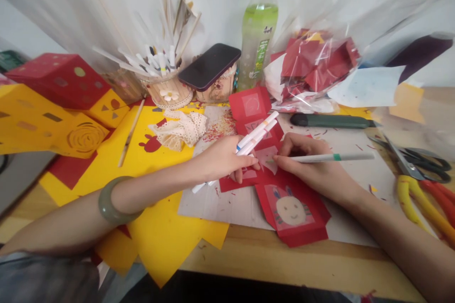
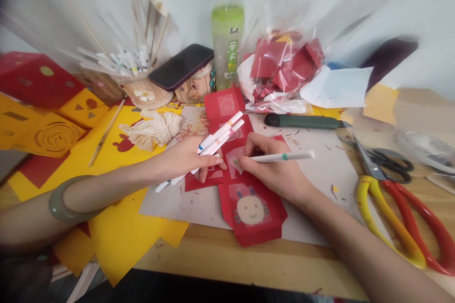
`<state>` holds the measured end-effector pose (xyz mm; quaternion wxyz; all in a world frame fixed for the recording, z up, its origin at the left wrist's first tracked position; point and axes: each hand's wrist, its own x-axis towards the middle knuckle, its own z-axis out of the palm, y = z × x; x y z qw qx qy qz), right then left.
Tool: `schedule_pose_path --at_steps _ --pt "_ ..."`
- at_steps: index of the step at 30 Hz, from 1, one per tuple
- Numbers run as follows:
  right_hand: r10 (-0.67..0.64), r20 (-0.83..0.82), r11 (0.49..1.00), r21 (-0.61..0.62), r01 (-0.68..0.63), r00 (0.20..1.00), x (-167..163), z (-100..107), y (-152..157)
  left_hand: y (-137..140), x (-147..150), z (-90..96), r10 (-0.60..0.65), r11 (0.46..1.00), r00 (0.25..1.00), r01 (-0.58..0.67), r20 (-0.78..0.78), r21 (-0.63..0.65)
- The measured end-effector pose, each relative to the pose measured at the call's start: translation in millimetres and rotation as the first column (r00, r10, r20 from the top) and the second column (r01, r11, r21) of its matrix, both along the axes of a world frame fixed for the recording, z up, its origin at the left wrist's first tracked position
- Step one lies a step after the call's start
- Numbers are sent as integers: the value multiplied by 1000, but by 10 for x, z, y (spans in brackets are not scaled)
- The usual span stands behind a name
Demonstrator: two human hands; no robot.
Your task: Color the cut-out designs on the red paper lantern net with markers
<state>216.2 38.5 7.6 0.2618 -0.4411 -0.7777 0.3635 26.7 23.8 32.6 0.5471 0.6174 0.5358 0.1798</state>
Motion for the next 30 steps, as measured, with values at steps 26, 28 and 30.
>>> schedule_pose_path --at_steps 26,28,30 --pt "63 10 995 -83 -62 998 18 84 -19 -5 -10 -2 -7 1000 1000 8 -29 16" --pt "73 8 993 -94 -72 997 18 85 -17 -9 -12 2 -4 1000 999 5 -41 18" --pt "78 14 992 -100 -76 997 18 88 -16 -10 -14 1 -9 1000 999 10 -43 24"
